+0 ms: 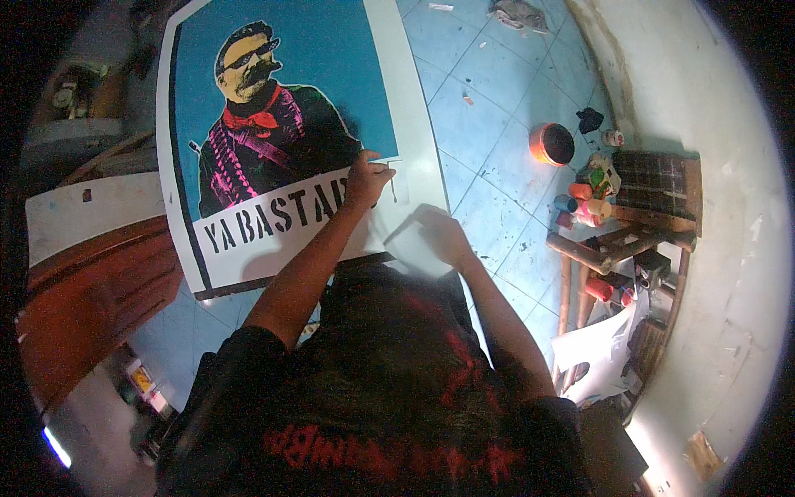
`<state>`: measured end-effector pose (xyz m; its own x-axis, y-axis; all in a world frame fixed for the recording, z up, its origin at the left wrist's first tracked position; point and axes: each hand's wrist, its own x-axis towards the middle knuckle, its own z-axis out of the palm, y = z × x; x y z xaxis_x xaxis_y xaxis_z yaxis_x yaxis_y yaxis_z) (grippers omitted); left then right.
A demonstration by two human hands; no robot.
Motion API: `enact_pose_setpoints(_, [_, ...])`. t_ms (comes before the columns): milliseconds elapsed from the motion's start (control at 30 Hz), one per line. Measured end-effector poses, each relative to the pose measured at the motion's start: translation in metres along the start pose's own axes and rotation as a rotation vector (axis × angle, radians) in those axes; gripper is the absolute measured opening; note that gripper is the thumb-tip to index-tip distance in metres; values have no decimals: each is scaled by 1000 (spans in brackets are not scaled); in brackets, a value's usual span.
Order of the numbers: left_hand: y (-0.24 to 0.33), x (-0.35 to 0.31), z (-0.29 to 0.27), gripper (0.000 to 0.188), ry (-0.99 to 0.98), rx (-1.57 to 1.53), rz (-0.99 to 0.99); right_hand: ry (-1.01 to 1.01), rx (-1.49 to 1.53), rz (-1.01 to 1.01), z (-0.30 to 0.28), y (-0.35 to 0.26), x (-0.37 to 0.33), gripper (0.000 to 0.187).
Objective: The person assembles a large printed poster by applying adhesive tape to its edges and attaching white paper strips. They use a pencil to mark or trace along the paper edges, then smooth the paper onto the poster surface. The person handles the poster, tape, paper, and pencil throughout the process.
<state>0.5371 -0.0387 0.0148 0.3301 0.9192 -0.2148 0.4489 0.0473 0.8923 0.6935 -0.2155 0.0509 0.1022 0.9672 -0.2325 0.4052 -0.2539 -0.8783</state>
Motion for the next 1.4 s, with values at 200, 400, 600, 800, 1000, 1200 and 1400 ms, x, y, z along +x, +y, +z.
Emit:
enact_pose_setpoints(200, [-2,2,-5,50,-15,-113,-43,192,-171,135,50,-26,27,12])
enact_pose_setpoints(400, [-11,5,-1,50,-57,-206,-87,492,273,446,57,-31,52,25])
enact_pose_setpoints(600, [12,1,-7,47,-37,-99,-59,361,504,462,45,-39,71,20])
enact_pose_setpoints(800, [-1,-18,-19,45,68,480,387,424,557,565,54,-22,80,19])
enact_pose_setpoints(1000, [-11,-28,-17,55,-104,682,412,393,493,634,52,-18,84,19])
enact_pose_setpoints(1200, [-6,-30,-13,57,-131,710,385,387,422,611,54,-4,86,26])
enact_pose_setpoints(1400, [-10,-30,-12,58,-105,702,413,333,407,652,51,-7,89,22])
